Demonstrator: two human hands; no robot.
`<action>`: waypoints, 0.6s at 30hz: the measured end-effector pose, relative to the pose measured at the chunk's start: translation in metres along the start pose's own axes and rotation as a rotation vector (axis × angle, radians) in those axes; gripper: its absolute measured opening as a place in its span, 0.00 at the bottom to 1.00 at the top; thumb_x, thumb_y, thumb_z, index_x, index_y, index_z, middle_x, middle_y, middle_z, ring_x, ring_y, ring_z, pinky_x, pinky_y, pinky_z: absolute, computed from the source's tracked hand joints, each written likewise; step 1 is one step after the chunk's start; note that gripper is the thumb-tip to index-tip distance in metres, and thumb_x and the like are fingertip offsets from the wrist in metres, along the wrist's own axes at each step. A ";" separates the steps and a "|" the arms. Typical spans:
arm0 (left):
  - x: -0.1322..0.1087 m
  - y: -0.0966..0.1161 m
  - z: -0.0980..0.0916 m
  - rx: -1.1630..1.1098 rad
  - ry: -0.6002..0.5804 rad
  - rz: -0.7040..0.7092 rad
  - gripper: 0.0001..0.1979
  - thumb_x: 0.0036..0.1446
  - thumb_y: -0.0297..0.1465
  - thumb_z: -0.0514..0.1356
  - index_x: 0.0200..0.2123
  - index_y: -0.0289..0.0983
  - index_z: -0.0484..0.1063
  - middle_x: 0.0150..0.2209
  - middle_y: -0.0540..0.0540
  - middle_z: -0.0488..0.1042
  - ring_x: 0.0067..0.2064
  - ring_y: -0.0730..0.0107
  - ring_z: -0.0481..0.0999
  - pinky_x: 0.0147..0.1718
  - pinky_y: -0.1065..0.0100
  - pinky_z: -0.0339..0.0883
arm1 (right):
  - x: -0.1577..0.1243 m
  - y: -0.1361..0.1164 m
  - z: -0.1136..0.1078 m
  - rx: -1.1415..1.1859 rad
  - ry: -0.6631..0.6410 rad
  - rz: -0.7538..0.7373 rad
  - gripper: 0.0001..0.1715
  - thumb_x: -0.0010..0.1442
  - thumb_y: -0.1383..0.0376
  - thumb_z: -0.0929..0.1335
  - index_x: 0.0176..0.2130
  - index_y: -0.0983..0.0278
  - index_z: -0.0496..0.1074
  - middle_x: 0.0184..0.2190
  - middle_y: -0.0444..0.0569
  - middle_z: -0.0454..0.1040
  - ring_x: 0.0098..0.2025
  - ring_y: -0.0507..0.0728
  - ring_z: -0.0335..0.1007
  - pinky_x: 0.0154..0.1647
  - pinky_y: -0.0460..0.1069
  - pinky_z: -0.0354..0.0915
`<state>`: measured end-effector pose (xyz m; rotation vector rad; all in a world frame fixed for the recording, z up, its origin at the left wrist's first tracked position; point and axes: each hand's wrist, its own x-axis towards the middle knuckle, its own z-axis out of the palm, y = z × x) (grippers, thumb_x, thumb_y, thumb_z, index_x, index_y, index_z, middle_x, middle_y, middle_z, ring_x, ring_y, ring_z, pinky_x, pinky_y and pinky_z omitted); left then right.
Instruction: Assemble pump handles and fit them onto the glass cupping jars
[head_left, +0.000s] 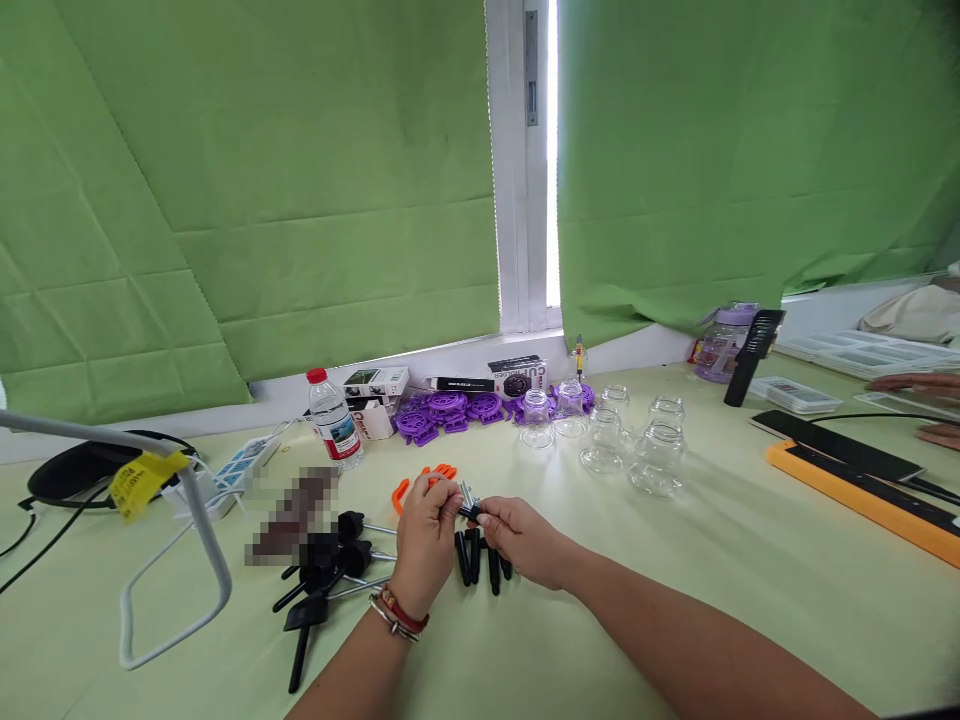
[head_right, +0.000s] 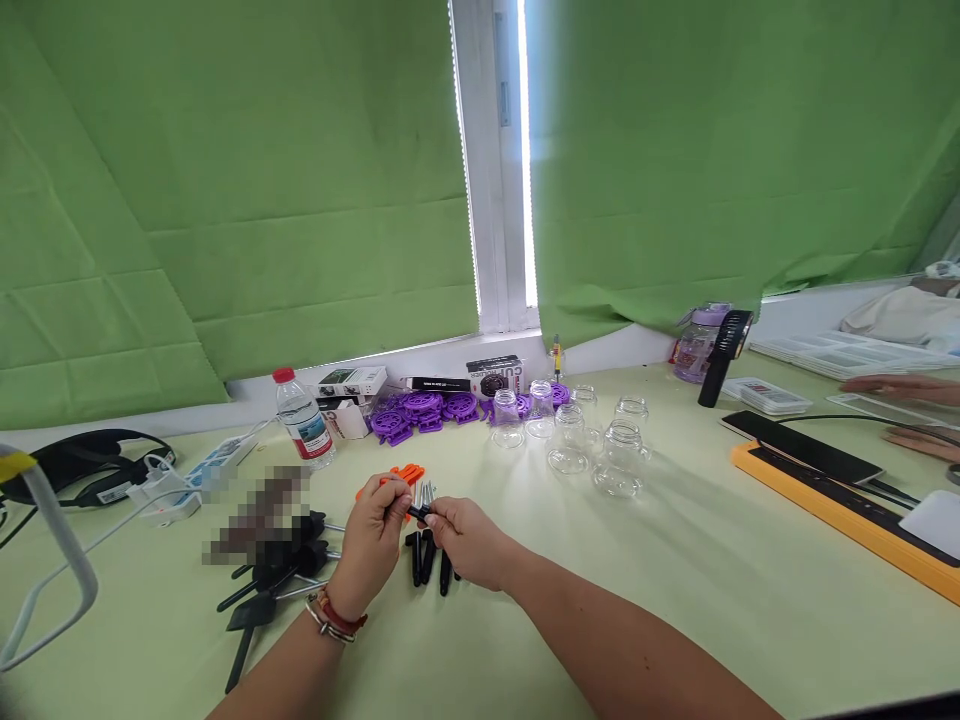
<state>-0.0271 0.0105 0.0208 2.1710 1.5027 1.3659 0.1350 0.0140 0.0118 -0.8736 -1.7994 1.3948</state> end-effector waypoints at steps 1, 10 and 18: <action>0.000 0.000 0.000 0.009 -0.004 -0.004 0.11 0.61 0.32 0.50 0.29 0.39 0.69 0.33 0.47 0.67 0.36 0.65 0.67 0.36 0.63 0.63 | 0.000 -0.001 -0.001 -0.032 -0.003 -0.013 0.16 0.61 0.54 0.62 0.29 0.63 0.61 0.20 0.38 0.52 0.21 0.47 0.43 0.20 0.44 0.46; -0.001 0.008 0.001 0.121 -0.019 -0.006 0.11 0.61 0.32 0.50 0.31 0.40 0.70 0.34 0.46 0.68 0.36 0.64 0.67 0.35 0.63 0.62 | 0.002 0.006 0.002 0.085 -0.012 0.064 0.14 0.60 0.56 0.63 0.29 0.62 0.60 0.18 0.36 0.50 0.19 0.47 0.41 0.18 0.44 0.43; -0.006 0.008 0.008 0.118 -0.035 0.020 0.09 0.59 0.34 0.53 0.41 0.41 0.70 0.40 0.43 0.71 0.42 0.57 0.71 0.39 0.57 0.65 | 0.000 -0.004 0.003 0.475 -0.052 0.226 0.19 0.57 0.53 0.66 0.27 0.61 0.55 0.16 0.32 0.48 0.16 0.44 0.35 0.16 0.44 0.34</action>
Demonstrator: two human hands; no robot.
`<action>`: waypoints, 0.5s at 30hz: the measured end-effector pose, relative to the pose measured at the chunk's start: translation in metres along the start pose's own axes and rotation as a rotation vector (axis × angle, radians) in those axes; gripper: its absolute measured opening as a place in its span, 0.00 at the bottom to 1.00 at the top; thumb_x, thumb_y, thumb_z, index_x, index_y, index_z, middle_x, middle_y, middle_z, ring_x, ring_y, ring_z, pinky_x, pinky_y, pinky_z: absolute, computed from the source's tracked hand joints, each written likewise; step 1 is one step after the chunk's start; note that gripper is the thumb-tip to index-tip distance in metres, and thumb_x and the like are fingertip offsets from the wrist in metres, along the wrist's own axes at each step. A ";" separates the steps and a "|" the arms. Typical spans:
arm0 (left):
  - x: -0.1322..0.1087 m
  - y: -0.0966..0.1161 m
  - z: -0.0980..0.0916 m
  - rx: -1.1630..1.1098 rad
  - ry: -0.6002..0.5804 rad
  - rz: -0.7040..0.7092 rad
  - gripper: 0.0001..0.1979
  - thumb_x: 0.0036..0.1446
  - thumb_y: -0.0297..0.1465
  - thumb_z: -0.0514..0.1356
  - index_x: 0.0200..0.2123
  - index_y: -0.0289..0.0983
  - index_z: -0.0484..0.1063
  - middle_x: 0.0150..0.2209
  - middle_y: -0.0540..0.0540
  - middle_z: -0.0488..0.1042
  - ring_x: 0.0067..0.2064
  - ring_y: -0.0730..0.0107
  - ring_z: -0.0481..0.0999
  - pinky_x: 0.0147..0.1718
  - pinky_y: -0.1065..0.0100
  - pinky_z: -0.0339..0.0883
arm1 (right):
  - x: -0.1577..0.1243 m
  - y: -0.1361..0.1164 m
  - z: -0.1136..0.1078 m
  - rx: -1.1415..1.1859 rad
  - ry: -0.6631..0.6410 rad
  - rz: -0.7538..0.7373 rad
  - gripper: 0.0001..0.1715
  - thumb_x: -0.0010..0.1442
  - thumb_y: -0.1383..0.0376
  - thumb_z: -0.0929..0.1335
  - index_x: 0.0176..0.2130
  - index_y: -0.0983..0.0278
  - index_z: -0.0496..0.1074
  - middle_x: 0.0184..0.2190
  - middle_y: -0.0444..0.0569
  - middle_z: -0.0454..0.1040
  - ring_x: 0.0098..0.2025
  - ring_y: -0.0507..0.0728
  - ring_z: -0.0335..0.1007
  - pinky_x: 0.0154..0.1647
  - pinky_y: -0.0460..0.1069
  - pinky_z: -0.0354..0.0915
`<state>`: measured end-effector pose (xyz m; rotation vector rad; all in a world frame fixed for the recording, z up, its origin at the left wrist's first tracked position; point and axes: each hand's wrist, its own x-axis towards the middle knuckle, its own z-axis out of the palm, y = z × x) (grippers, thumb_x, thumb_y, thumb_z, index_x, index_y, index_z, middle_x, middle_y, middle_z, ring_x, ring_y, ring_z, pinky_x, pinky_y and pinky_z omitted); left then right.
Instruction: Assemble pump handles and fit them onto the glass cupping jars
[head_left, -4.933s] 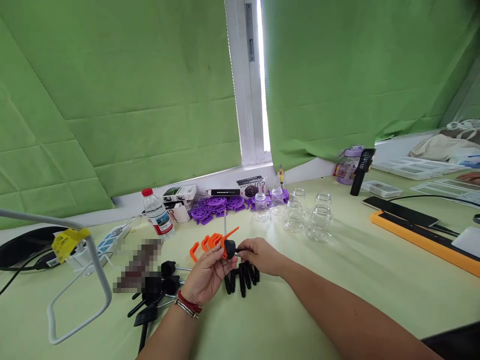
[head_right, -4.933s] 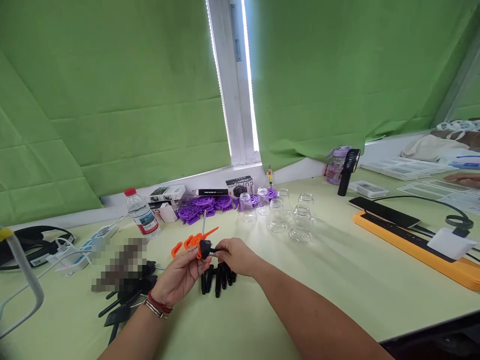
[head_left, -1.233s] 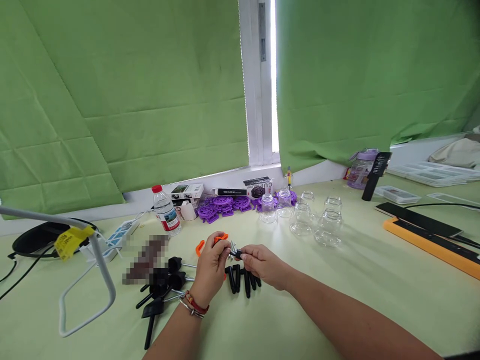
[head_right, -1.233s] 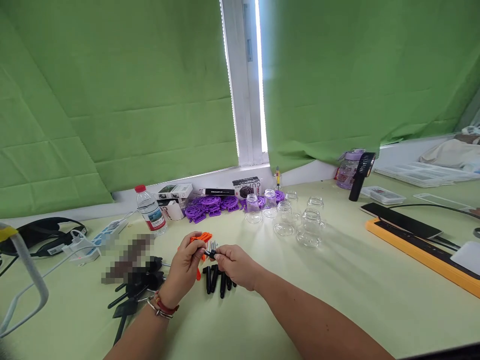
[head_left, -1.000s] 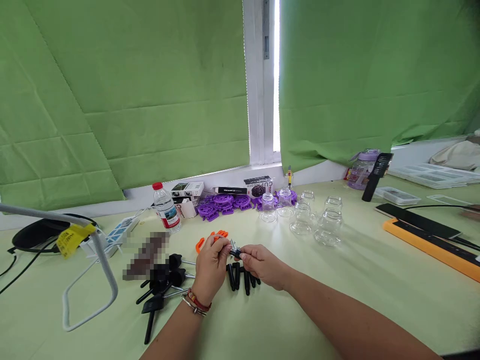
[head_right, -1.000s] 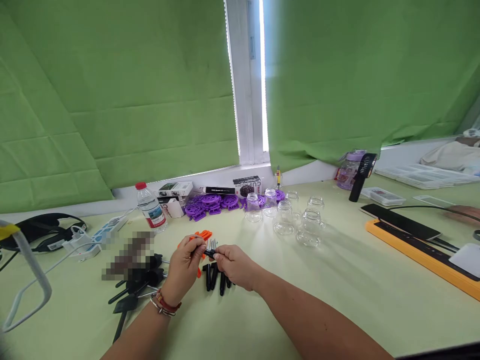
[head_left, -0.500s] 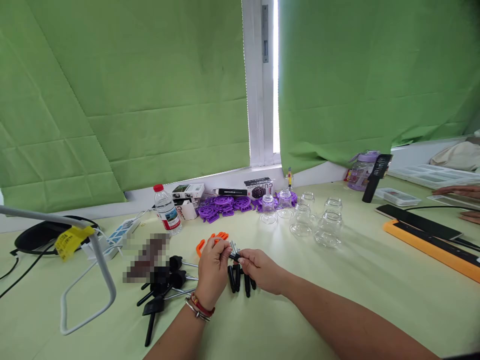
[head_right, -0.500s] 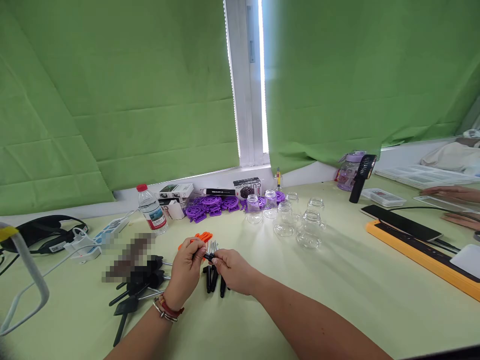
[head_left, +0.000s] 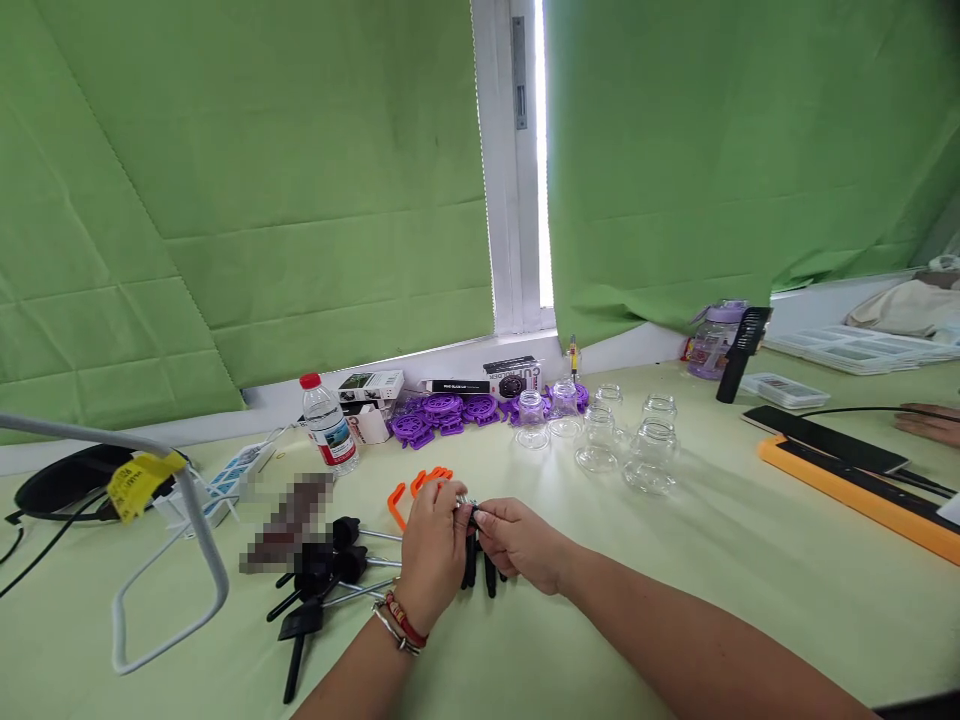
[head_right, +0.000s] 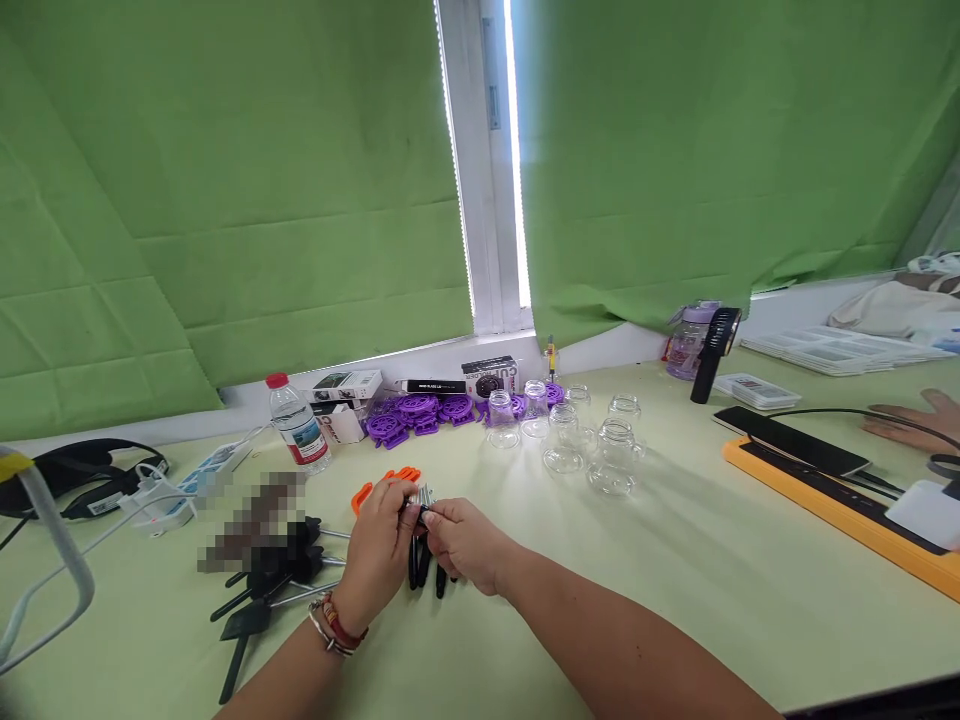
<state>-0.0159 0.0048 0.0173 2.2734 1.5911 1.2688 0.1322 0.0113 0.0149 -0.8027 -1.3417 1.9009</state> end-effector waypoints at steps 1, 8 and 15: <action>-0.001 -0.001 0.001 -0.028 0.018 -0.004 0.14 0.57 0.34 0.56 0.47 0.40 0.67 0.45 0.41 0.70 0.46 0.55 0.70 0.43 0.54 0.65 | 0.000 0.000 -0.001 0.022 -0.008 0.006 0.19 0.56 0.53 0.66 0.27 0.61 0.56 0.16 0.32 0.48 0.15 0.44 0.34 0.15 0.44 0.33; -0.006 -0.006 0.007 -0.210 0.044 -0.162 0.43 0.35 0.34 0.71 0.54 0.36 0.55 0.55 0.34 0.63 0.57 0.47 0.65 0.53 0.47 0.60 | 0.006 0.004 -0.008 -0.009 0.013 -0.001 0.17 0.56 0.52 0.65 0.31 0.64 0.64 0.10 0.31 0.51 0.12 0.44 0.36 0.14 0.44 0.36; -0.005 0.006 0.006 -0.151 0.001 -0.137 0.43 0.34 0.36 0.71 0.54 0.36 0.57 0.49 0.39 0.67 0.51 0.50 0.69 0.49 0.48 0.62 | 0.003 -0.005 -0.007 -0.123 0.059 -0.010 0.15 0.61 0.57 0.63 0.29 0.64 0.63 0.10 0.33 0.53 0.13 0.45 0.43 0.15 0.43 0.43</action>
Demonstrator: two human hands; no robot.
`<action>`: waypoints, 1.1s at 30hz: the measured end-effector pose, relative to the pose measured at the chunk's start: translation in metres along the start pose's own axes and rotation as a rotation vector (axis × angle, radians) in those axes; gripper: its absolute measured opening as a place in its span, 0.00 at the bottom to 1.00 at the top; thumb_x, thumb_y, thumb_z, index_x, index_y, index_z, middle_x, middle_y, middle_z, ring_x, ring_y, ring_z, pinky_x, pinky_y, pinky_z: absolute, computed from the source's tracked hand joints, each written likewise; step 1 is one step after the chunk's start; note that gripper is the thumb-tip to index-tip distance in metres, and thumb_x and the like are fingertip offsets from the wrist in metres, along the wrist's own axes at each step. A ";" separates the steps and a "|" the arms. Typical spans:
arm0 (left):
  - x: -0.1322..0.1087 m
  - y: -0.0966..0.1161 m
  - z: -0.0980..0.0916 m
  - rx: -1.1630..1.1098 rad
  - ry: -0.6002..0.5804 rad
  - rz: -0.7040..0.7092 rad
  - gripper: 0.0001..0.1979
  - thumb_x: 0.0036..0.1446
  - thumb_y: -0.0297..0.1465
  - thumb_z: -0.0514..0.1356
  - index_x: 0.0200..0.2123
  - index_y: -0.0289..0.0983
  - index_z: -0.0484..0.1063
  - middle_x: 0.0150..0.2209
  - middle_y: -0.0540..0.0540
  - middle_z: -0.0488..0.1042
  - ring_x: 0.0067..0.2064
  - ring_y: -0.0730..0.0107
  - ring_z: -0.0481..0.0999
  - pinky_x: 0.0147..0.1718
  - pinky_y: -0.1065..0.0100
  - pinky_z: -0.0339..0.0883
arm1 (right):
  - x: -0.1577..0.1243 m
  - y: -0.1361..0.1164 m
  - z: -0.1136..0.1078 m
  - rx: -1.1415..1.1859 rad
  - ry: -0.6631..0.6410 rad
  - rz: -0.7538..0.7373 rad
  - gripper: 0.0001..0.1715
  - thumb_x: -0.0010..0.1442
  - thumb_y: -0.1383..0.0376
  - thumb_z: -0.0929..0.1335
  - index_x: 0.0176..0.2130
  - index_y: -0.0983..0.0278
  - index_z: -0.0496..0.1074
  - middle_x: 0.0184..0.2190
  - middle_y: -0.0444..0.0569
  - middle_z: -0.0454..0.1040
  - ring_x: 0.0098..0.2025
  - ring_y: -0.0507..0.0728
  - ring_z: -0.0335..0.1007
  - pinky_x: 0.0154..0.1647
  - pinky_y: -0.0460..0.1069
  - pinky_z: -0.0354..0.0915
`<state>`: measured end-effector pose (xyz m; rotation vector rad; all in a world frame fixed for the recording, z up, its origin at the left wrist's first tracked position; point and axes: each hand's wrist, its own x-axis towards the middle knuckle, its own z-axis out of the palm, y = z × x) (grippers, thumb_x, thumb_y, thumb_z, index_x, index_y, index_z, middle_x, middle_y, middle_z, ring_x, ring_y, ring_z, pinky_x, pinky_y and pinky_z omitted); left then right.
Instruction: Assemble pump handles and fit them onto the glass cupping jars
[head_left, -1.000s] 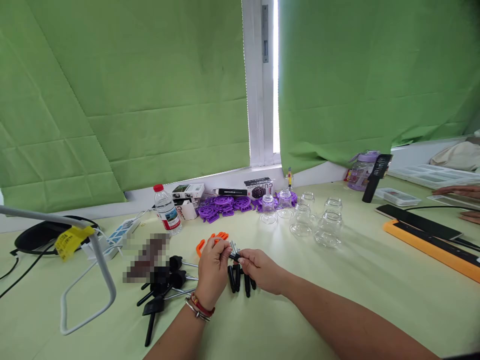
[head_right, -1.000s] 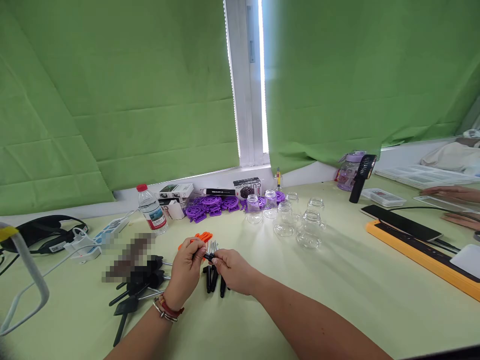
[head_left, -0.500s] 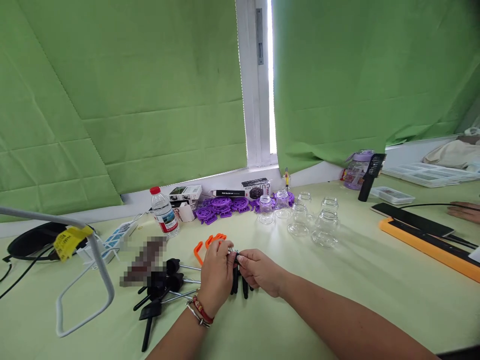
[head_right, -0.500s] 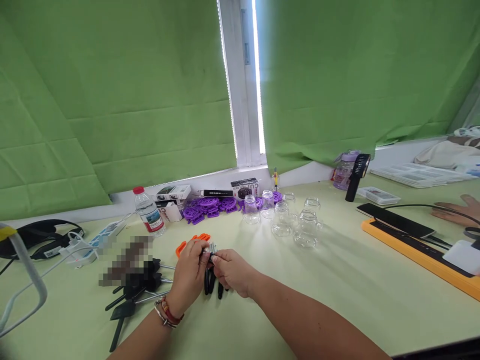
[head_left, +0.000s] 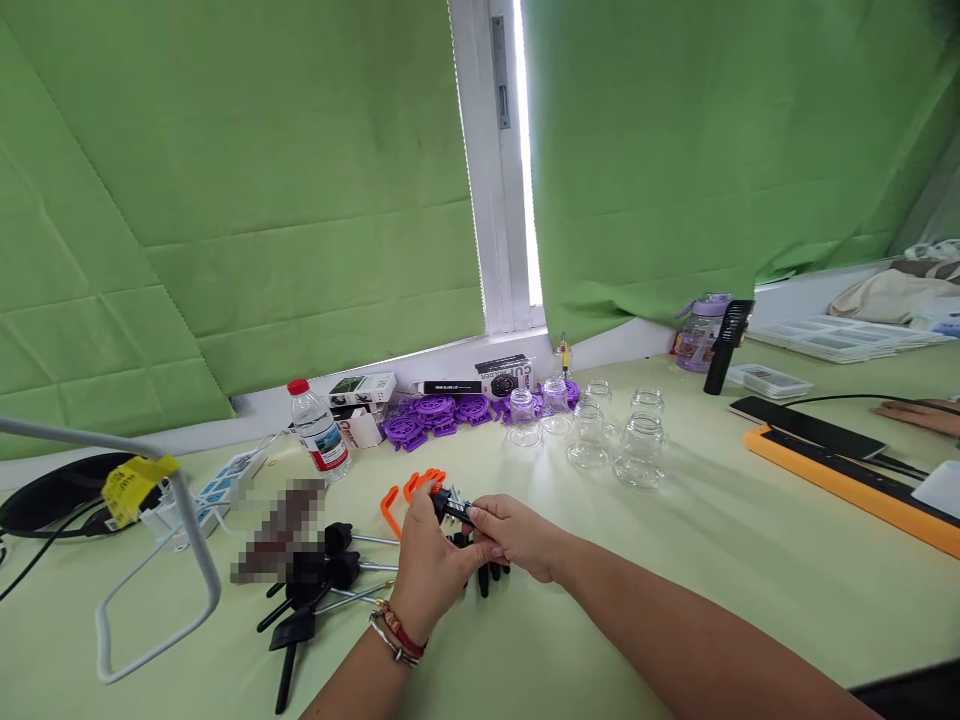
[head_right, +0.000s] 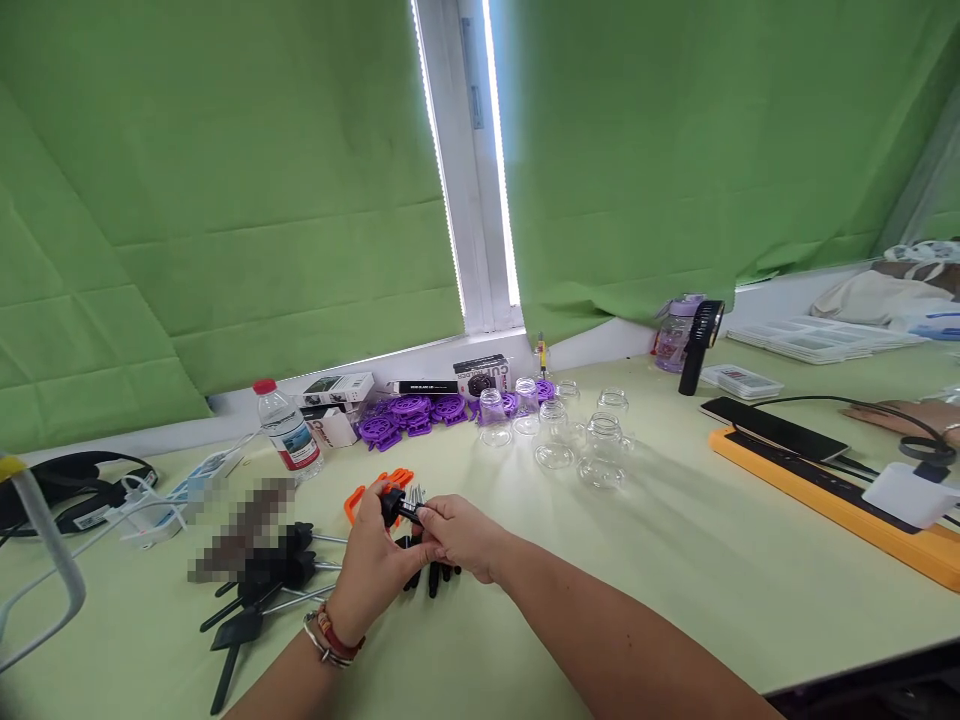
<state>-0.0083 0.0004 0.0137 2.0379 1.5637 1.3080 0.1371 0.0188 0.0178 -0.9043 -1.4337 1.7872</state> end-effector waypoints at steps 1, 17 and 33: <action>-0.001 0.002 0.000 0.028 0.004 0.010 0.44 0.32 0.38 0.71 0.53 0.36 0.58 0.48 0.39 0.67 0.51 0.49 0.69 0.49 0.49 0.62 | -0.001 -0.001 -0.001 -0.014 0.007 0.003 0.15 0.61 0.58 0.63 0.28 0.65 0.63 0.12 0.34 0.56 0.13 0.45 0.45 0.16 0.43 0.45; -0.008 0.009 0.001 0.168 -0.114 0.038 0.49 0.24 0.41 0.71 0.52 0.33 0.56 0.46 0.37 0.64 0.49 0.44 0.67 0.46 0.46 0.63 | -0.006 0.003 0.010 0.009 -0.008 0.066 0.14 0.58 0.62 0.64 0.23 0.64 0.62 0.14 0.38 0.61 0.15 0.46 0.51 0.16 0.44 0.46; -0.016 0.010 0.008 0.224 -0.022 0.212 0.44 0.33 0.34 0.64 0.56 0.25 0.56 0.50 0.30 0.63 0.54 0.43 0.64 0.50 0.47 0.64 | -0.005 0.003 0.015 0.145 0.038 0.033 0.22 0.45 0.51 0.72 0.22 0.67 0.66 0.17 0.42 0.67 0.19 0.47 0.59 0.22 0.44 0.53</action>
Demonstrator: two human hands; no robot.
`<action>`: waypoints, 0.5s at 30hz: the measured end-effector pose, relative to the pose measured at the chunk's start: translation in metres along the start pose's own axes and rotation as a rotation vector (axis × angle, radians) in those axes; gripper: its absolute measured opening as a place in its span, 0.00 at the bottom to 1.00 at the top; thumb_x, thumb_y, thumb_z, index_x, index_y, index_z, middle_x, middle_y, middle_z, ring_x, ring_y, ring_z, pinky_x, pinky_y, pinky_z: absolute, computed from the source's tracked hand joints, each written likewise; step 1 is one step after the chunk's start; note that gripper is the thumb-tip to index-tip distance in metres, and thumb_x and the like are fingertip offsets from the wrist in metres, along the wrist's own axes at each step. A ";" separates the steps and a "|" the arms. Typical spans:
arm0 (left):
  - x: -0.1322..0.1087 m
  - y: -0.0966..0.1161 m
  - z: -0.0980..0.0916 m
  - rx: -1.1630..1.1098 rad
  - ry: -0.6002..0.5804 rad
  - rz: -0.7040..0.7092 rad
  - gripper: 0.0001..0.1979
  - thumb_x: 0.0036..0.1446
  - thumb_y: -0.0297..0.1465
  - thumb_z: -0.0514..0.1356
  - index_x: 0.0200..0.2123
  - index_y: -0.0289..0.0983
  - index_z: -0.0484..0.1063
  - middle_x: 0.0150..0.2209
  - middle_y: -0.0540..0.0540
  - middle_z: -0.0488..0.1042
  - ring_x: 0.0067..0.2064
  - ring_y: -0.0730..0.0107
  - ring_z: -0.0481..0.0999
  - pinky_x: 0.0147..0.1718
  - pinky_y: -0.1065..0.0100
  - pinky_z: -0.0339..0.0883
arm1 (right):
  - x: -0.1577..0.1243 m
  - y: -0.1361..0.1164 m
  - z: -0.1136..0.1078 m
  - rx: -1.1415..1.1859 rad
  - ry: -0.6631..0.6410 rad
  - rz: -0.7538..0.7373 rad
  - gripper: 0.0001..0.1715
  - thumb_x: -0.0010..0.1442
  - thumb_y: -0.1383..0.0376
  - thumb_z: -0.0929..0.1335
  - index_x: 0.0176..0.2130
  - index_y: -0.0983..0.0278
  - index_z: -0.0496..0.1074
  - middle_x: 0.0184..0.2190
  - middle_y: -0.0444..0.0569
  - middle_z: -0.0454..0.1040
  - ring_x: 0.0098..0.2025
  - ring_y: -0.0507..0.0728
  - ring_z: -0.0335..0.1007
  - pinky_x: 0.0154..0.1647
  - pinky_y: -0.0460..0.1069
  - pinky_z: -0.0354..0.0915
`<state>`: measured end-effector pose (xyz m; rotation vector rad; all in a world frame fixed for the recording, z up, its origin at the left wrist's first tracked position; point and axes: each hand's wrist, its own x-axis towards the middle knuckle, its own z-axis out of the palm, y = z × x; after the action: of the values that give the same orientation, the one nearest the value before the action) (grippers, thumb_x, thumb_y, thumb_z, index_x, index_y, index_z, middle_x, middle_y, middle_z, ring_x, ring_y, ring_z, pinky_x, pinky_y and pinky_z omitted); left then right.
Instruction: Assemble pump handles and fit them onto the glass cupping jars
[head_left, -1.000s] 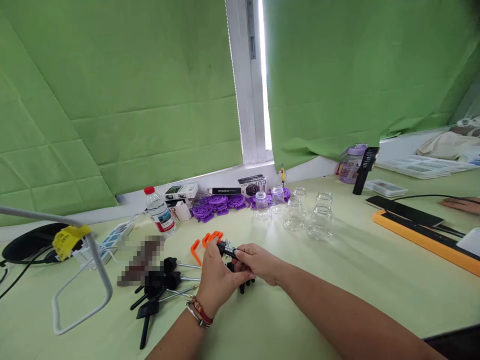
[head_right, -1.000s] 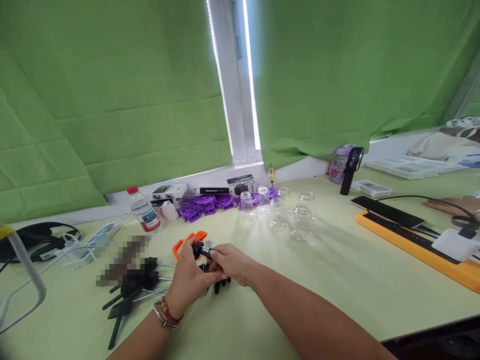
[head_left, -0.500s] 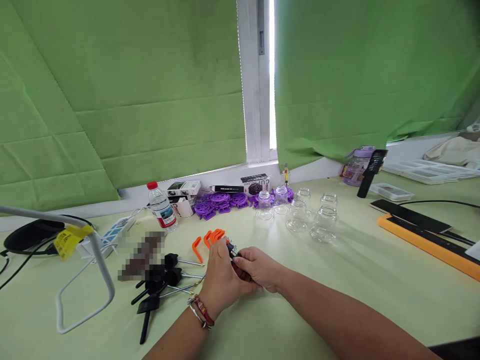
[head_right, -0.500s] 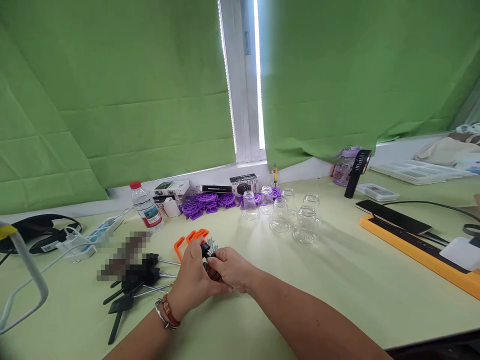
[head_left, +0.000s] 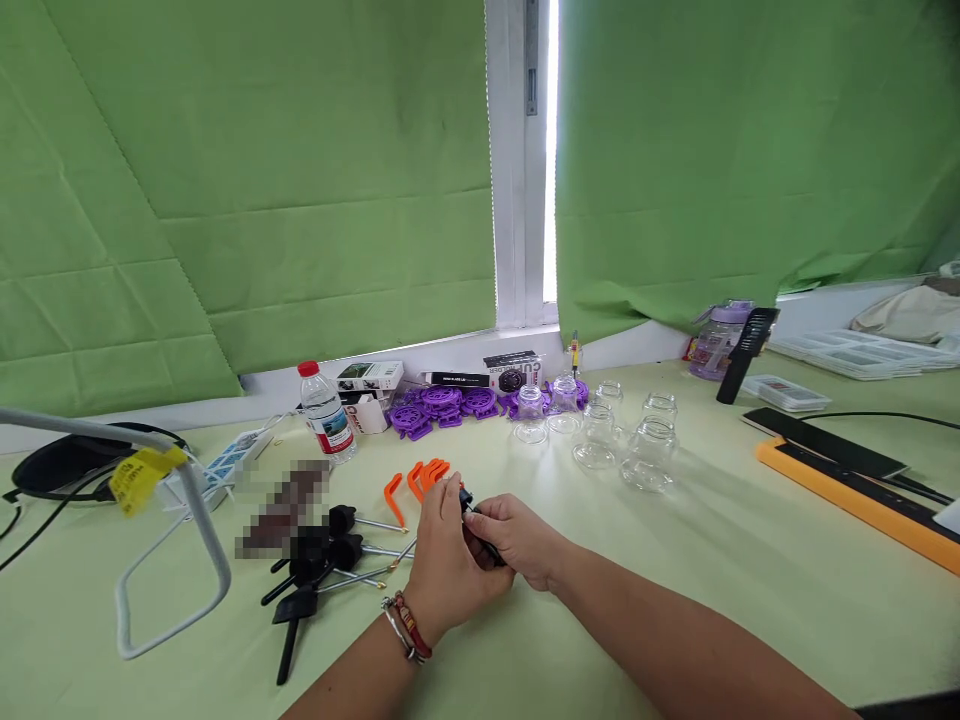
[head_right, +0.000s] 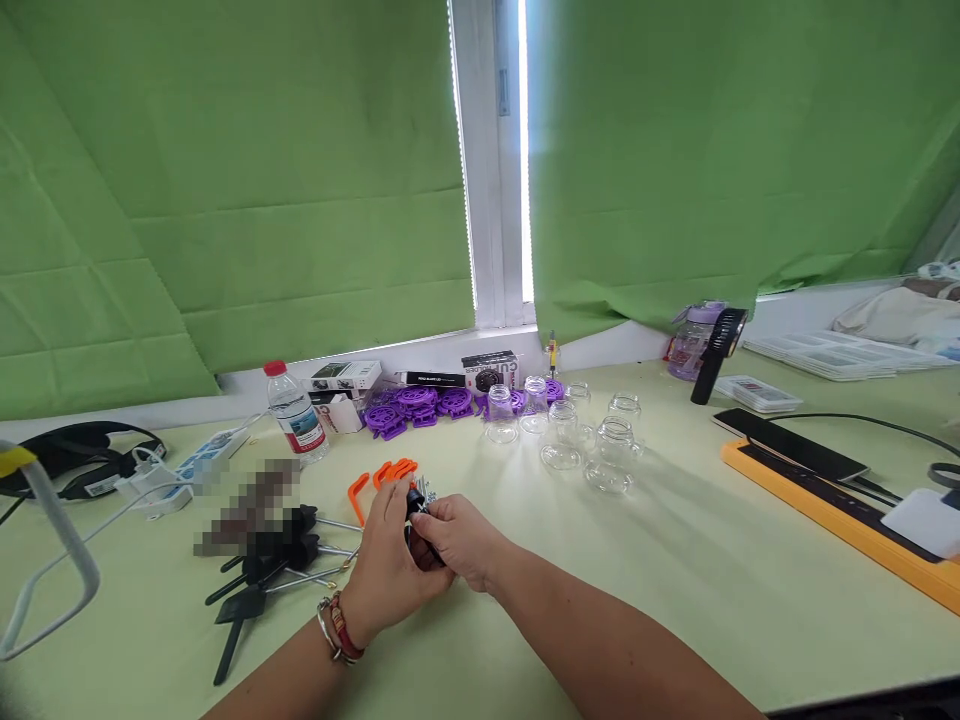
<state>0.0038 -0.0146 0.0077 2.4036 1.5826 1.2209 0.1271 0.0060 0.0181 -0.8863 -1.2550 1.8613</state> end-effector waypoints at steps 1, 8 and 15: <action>-0.001 0.000 0.000 -0.002 -0.011 0.011 0.44 0.34 0.34 0.64 0.57 0.25 0.56 0.50 0.31 0.63 0.54 0.43 0.64 0.50 0.47 0.64 | 0.000 0.000 0.001 0.011 0.003 0.002 0.22 0.44 0.51 0.72 0.21 0.66 0.65 0.17 0.41 0.67 0.19 0.47 0.59 0.22 0.44 0.53; 0.000 -0.004 0.002 0.004 -0.048 0.061 0.46 0.35 0.30 0.62 0.60 0.26 0.53 0.52 0.31 0.62 0.55 0.43 0.64 0.51 0.45 0.63 | 0.001 -0.001 0.002 0.018 -0.019 -0.007 0.19 0.45 0.55 0.72 0.21 0.66 0.65 0.16 0.40 0.66 0.18 0.47 0.58 0.21 0.44 0.54; 0.003 -0.004 0.002 0.007 -0.066 0.090 0.51 0.34 0.39 0.66 0.61 0.26 0.52 0.53 0.29 0.61 0.56 0.41 0.62 0.53 0.43 0.60 | 0.002 -0.004 0.000 0.007 -0.019 0.022 0.19 0.47 0.56 0.72 0.21 0.66 0.65 0.15 0.39 0.66 0.17 0.46 0.57 0.20 0.44 0.54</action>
<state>0.0024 -0.0094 0.0068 2.5175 1.4790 1.1372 0.1267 0.0085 0.0214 -0.8843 -1.2542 1.8941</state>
